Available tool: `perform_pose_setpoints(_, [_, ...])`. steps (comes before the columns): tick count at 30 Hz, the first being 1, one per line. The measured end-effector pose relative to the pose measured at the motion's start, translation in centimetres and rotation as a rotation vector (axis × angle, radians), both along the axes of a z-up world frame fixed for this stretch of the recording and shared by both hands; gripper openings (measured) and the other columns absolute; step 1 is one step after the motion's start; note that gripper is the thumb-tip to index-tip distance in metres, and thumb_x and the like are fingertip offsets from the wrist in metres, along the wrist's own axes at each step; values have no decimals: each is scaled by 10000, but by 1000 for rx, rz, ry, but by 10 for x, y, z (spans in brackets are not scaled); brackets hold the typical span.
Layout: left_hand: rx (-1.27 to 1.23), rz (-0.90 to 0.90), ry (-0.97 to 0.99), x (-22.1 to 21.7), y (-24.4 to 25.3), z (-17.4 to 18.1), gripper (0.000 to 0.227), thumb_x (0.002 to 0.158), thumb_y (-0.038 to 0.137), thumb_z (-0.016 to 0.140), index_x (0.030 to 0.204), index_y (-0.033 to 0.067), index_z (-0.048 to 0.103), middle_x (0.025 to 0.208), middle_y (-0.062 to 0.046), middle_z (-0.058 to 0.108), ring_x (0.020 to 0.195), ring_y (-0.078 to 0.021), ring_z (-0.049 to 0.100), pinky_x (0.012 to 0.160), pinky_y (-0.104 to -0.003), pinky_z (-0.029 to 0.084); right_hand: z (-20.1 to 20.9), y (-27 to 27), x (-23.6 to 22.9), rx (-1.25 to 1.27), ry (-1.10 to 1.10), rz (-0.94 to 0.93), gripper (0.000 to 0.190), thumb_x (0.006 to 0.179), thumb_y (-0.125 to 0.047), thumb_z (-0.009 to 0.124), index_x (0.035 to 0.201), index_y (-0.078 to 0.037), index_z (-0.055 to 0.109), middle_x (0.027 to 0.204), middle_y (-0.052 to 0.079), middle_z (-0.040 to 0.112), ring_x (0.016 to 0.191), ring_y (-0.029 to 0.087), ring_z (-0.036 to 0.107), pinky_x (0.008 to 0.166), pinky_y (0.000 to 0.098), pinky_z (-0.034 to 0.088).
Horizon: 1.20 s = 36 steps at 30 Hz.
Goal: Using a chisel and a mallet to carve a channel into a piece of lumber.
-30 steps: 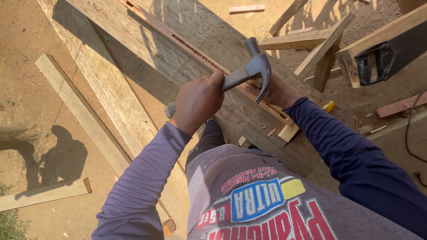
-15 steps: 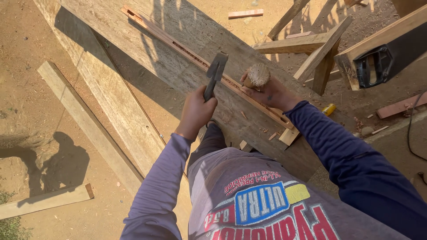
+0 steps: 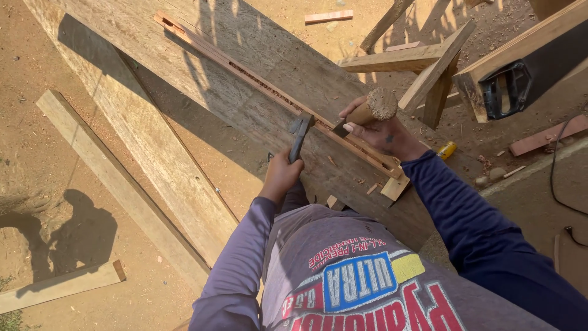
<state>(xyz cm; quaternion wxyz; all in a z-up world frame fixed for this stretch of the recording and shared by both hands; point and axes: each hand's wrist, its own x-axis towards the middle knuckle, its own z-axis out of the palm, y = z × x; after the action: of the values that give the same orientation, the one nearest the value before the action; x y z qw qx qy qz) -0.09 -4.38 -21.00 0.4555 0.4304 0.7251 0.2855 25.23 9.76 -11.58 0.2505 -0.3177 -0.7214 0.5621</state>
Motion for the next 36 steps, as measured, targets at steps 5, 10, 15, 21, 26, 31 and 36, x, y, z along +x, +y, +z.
perform_pose_setpoints(5, [-1, -8, 11, 1, -5, -11, 235, 769, 218, 640, 832, -7, 658, 692, -201, 659, 663, -303, 681, 668, -433, 528, -1, -9, 15, -35, 60, -83, 269, 989, -26, 699, 1220, -78, 573, 1229, 59, 672, 1189, 157, 649, 1035, 338, 569])
perform_pose_setpoints(10, [14, -32, 71, 1, -5, -13, 237, 786, 218, 650, 840, -13, 640, 713, -221, 651, 689, -339, 679, 677, -451, 518, -7, -10, 12, -44, 138, -109, 270, 1000, -26, 694, 1225, -87, 558, 1246, 65, 671, 1212, 163, 646, 1064, 348, 568])
perform_pose_setpoints(15, [-57, -26, 37, 3, -3, -1, 226, 782, 220, 639, 828, -2, 641, 693, -202, 659, 663, -328, 688, 658, -448, 518, -6, -11, 2, -46, 84, -74, 270, 983, -66, 721, 1209, -88, 576, 1241, 69, 670, 1229, 180, 658, 1056, 367, 594])
perform_pose_setpoints(21, [-63, -28, 26, 3, -4, -2, 216, 787, 219, 631, 821, 5, 630, 682, -199, 649, 653, -331, 683, 657, -452, 519, -12, -8, -7, 3, 50, -48, 281, 967, -101, 755, 1195, -87, 592, 1216, 66, 676, 1175, 171, 665, 993, 346, 605])
perform_pose_setpoints(26, [-61, -36, 45, 3, -4, -8, 219, 779, 220, 640, 807, 4, 624, 686, -200, 645, 659, -338, 677, 666, -454, 518, -2, -10, -14, 45, -52, -14, 294, 957, -152, 780, 1196, -87, 620, 1170, 61, 678, 1113, 178, 658, 937, 337, 576])
perform_pose_setpoints(31, [-63, -44, 72, 1, -3, -8, 224, 784, 225, 637, 816, 4, 626, 699, -214, 651, 677, -360, 682, 675, -463, 518, 10, -16, -19, 140, -81, 34, 313, 943, -167, 781, 1197, -83, 618, 1176, 65, 675, 1139, 202, 656, 966, 358, 540])
perform_pose_setpoints(36, [-73, -87, 135, 0, -1, -7, 226, 794, 240, 637, 838, 19, 654, 740, -241, 674, 730, -405, 692, 706, -488, 523, 10, -14, -21, 177, -156, -1, 311, 936, -189, 789, 1180, -81, 629, 1144, 70, 682, 1095, 210, 666, 938, 360, 537])
